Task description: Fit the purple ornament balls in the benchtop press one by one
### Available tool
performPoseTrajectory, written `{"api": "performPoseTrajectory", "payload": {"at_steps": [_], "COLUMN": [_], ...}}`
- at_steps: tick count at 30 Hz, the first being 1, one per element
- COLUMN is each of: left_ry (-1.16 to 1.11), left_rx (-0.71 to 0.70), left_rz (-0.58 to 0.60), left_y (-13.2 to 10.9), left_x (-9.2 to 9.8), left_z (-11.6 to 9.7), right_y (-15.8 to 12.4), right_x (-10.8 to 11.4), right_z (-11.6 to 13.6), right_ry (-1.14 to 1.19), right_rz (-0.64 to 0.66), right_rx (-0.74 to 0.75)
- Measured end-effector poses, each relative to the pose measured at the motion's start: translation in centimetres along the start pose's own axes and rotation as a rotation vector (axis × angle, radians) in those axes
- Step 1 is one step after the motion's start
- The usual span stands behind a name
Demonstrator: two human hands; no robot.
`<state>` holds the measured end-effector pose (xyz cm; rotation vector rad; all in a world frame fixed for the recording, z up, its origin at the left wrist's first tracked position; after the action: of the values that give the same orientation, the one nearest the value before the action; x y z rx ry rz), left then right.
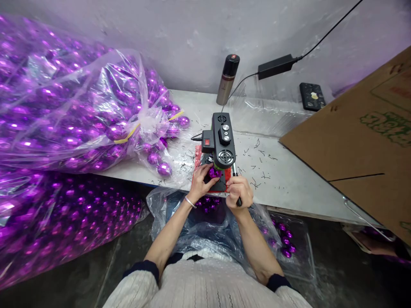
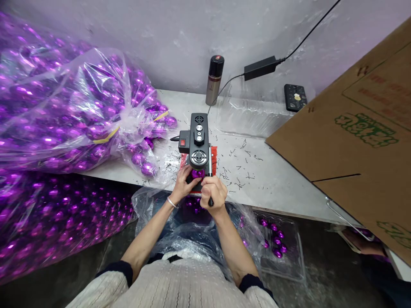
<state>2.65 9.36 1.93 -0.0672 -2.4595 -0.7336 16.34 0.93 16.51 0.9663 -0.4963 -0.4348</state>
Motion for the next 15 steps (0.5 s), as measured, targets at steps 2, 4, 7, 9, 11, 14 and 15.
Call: {"api": "performPoseTrajectory", "payload": {"at_steps": [2,4,7,9,11,14,15], "left_ry": [-0.003,-0.005,0.007,0.015,0.010,-0.004,-0.001], "left_rx": [-0.009,-0.027,-0.035,-0.030,-0.039,-0.053,-0.047], "left_rz": [-0.006,-0.015,-0.018,-0.015,-0.019,-0.029,-0.028], "left_y": [0.0,0.0,0.1,0.1,0.1,0.1,0.1], "left_x": [0.1,0.2,0.3,0.3,0.3,0.3,0.3], "left_z": [-0.1,-0.3,-0.4,-0.4,-0.4,-0.5,-0.4], "right_y": [-0.5,-0.8,-1.2,-1.5,-1.8,-2.2,-2.3], "right_x": [-0.1,-0.2,0.0,0.0,0.0,-0.1,-0.1], "right_z": [-0.2,-0.4,-0.7,-0.9,-1.1,-1.3,-1.4], "right_ry": [-0.001,0.000,0.008,0.007,0.004,0.009,0.015], "right_rz": [-0.010,-0.019,-0.046,-0.055,-0.052,-0.047,-0.048], "right_rx": [0.012,0.008,-0.004,-0.013,-0.015,-0.006,-0.002]}}
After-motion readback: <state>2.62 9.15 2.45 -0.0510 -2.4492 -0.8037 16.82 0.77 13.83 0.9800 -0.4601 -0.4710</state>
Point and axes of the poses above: each hand's wrist, its own y-axis towards the middle knuckle, its own x-axis out of the back of the hand, z = x × y, the point moved 10 cm from there along y, towards the middle knuckle, and after that the axes turned 5 degrees about -x, right-handed, at the moved point
